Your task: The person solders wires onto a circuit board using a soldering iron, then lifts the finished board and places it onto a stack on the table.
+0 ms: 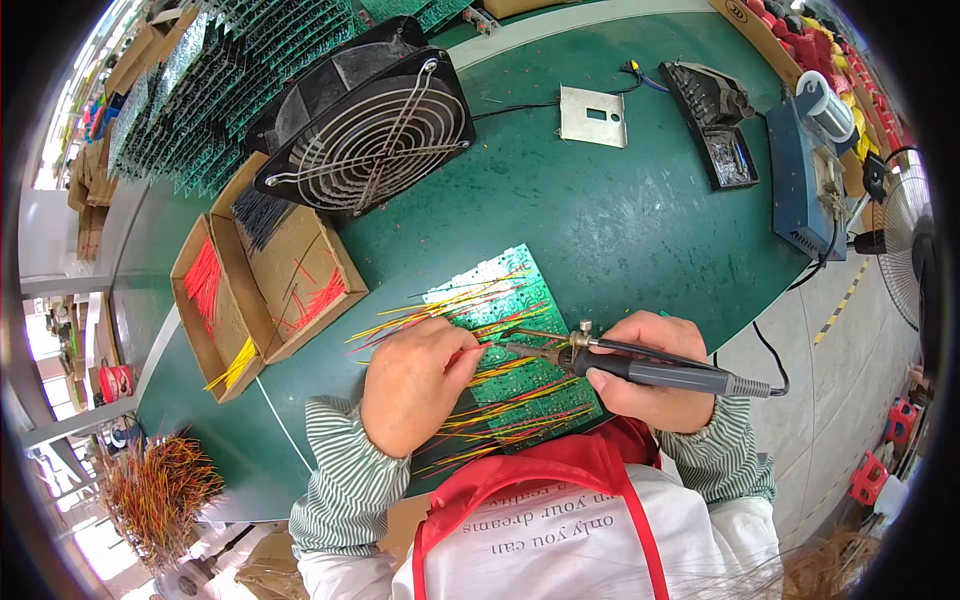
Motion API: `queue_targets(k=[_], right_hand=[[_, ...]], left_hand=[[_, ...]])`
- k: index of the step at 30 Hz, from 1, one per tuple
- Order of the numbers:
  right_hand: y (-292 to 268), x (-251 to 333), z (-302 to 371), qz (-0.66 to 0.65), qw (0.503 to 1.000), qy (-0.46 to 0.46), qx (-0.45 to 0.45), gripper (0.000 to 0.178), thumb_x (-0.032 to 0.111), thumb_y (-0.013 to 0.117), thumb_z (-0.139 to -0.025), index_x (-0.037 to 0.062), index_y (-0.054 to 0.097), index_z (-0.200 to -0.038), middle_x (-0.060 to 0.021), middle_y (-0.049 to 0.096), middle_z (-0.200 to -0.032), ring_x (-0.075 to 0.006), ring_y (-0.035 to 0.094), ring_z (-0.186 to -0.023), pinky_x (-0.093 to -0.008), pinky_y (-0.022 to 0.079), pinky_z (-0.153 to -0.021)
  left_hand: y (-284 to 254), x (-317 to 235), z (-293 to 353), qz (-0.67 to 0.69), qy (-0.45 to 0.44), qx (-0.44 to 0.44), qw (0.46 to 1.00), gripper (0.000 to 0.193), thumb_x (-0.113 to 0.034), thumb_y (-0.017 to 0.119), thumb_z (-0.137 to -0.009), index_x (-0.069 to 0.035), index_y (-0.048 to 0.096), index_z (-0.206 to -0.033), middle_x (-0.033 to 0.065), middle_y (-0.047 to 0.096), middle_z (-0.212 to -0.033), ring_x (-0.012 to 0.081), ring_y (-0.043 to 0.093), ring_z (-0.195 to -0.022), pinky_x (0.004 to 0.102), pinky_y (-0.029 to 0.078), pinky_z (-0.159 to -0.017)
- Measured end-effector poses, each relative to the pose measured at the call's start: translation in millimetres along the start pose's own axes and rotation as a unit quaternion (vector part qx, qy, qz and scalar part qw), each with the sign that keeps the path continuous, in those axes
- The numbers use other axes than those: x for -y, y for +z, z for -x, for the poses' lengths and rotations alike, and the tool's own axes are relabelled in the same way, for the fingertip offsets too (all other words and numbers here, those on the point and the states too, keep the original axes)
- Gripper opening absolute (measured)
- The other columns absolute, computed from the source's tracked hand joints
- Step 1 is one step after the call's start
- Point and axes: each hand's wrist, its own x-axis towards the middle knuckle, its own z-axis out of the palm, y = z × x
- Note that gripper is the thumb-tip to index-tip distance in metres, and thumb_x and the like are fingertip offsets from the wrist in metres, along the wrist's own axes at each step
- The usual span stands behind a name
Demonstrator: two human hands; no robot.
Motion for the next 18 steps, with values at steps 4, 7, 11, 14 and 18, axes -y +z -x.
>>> queue_targets(k=[4,7,11,14,18], right_hand=[[-4,5,0,0.003,1.000,-0.002,-0.009,0.018,0.010,0.074,-0.069,0.0029,0.062,-0.081,-0.0050,0.062,-0.064,-0.0129,0.061,-0.053,-0.0250,0.046,-0.050],[-10,7,1,0.019,1.000,-0.007,-0.009,0.018,0.009,0.074,-0.069,0.0020,0.062,-0.081,-0.0059,0.063,-0.066,-0.0135,0.062,-0.054,-0.0250,0.047,-0.051],[-18,6,6,0.036,0.999,0.006,-0.018,0.019,0.010,0.073,-0.069,0.0010,0.062,-0.081,-0.0068,0.064,-0.068,-0.0142,0.062,-0.056,-0.0246,0.047,-0.052],[-21,7,8,0.027,0.999,0.023,-0.022,0.019,0.009,0.073,-0.069,0.0010,0.062,-0.081,-0.0061,0.064,-0.068,-0.0135,0.062,-0.056,-0.0243,0.047,-0.053],[-20,5,8,0.024,0.999,0.022,-0.029,0.018,0.009,0.073,-0.069,0.0011,0.062,-0.081,-0.0056,0.064,-0.068,-0.0126,0.061,-0.056,-0.0244,0.047,-0.053]], left_hand=[[-1,-2,2,0.000,-0.005,-0.008,1.000,0.009,-0.011,0.067,-0.077,-0.003,0.064,-0.076,0.0101,0.059,-0.073,0.0286,0.059,-0.069,0.0386,0.047,-0.062],[-8,-8,2,-0.013,0.001,-0.059,0.998,0.009,-0.011,0.066,-0.078,-0.003,0.064,-0.077,0.0100,0.059,-0.074,0.0284,0.059,-0.070,0.0385,0.047,-0.062],[-5,-19,-6,-0.018,0.024,-0.044,0.999,0.009,-0.012,0.065,-0.079,-0.003,0.063,-0.077,0.0100,0.058,-0.073,0.0286,0.059,-0.071,0.0386,0.047,-0.064],[5,-14,-11,-0.010,0.038,-0.015,0.999,0.009,-0.010,0.068,-0.078,-0.002,0.065,-0.080,0.0094,0.060,-0.072,0.0247,0.059,-0.064,0.0346,0.046,-0.058],[11,-11,-15,0.006,0.033,-0.007,0.999,0.010,-0.011,0.068,-0.078,-0.002,0.065,-0.080,0.0094,0.059,-0.071,0.0241,0.058,-0.062,0.0346,0.045,-0.058]])
